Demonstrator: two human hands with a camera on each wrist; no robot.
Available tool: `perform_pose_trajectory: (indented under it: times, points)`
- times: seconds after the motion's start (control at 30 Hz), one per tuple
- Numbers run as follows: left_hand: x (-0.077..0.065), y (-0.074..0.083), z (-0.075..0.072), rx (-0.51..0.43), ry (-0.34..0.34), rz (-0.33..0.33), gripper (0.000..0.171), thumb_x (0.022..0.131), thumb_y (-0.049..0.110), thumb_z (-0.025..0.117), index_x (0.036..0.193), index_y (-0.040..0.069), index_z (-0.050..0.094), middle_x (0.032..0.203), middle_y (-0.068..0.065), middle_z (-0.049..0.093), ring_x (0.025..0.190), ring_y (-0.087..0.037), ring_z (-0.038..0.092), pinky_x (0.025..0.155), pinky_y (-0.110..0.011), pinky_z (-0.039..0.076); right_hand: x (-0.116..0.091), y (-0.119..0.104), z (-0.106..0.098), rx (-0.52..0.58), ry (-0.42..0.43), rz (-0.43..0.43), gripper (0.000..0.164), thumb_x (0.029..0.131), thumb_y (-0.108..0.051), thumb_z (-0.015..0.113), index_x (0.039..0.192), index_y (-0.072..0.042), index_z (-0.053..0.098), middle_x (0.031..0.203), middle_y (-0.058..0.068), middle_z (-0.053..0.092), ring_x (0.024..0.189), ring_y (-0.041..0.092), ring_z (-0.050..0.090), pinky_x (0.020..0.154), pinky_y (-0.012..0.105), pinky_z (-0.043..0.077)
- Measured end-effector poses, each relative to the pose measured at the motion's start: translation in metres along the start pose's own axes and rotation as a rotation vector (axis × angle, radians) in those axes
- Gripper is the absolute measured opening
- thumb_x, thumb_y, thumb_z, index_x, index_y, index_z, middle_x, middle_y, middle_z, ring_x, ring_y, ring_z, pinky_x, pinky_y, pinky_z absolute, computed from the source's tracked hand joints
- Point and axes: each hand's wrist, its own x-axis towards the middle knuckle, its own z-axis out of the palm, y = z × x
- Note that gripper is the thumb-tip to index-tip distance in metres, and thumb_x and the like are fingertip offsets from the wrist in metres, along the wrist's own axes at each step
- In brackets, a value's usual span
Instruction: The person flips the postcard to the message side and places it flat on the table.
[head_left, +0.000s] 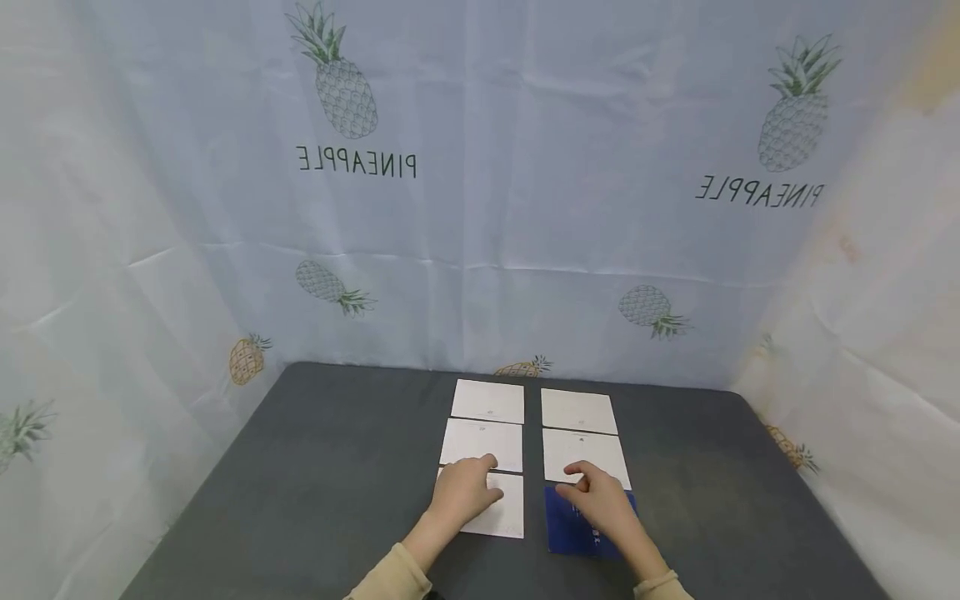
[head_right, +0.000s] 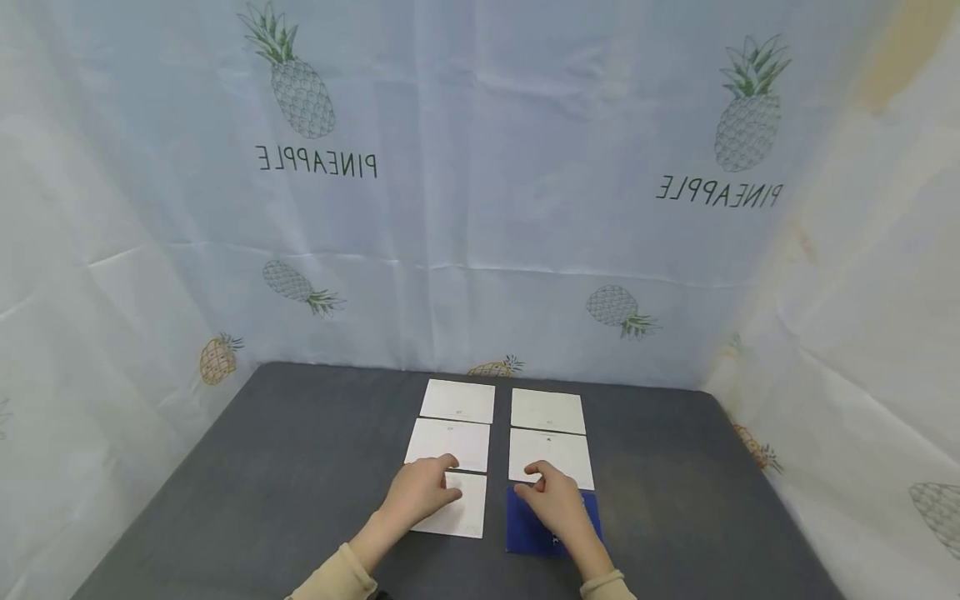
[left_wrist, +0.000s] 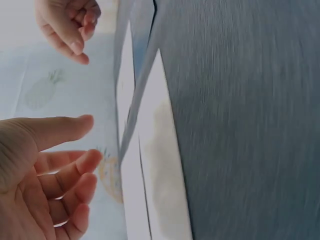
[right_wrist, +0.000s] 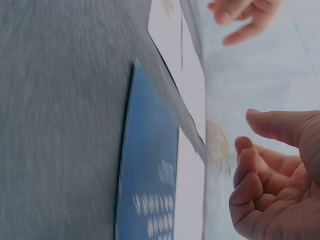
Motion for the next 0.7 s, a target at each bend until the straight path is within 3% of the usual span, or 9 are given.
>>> perform_pose_trajectory:
  times: [0.13,0.23,0.5,0.7]
  points:
    - [-0.001,0.015,0.010,-0.029,0.022,0.026,0.033,0.068,0.029,0.077,0.095,0.012,0.068,0.057,0.007,0.060,0.052,-0.008,0.052,0.056,-0.028,0.038,-0.006,0.009,-0.020,-0.052,0.025,0.046,0.036,0.080,-0.020,0.071,0.109,-0.001,0.062,0.067,-0.001,0.054,0.057,0.010,0.044,0.054,0.025,0.036]
    - [-0.001,0.027,0.019,-0.047,0.020,0.028,0.038,0.067,0.032,0.078,0.098,0.012,0.068,0.060,0.007,0.060,0.055,-0.008,0.052,0.058,-0.027,0.036,-0.011,0.019,-0.031,-0.095,0.017,0.076,0.042,0.080,-0.022,0.070,0.113,0.002,0.060,0.072,0.001,0.057,0.061,0.012,0.046,0.056,0.027,0.037]
    - [-0.008,0.050,0.038,-0.084,-0.022,0.016,0.058,0.060,0.035,0.082,0.108,0.008,0.065,0.096,-0.009,0.070,0.080,-0.022,0.061,0.065,-0.030,0.028,-0.017,0.050,-0.049,-0.192,-0.010,0.146,0.059,0.077,-0.029,0.072,0.117,0.010,0.053,0.086,0.013,0.059,0.077,0.022,0.052,0.067,0.040,0.045]
    - [-0.011,0.054,0.047,-0.096,-0.082,0.017,0.066,0.057,0.035,0.084,0.111,0.005,0.062,0.093,-0.013,0.065,0.077,-0.021,0.053,0.065,-0.031,0.027,-0.023,0.063,-0.054,-0.210,-0.025,0.179,0.066,0.075,-0.031,0.073,0.116,0.016,0.050,0.090,0.022,0.058,0.082,0.029,0.055,0.072,0.047,0.046]
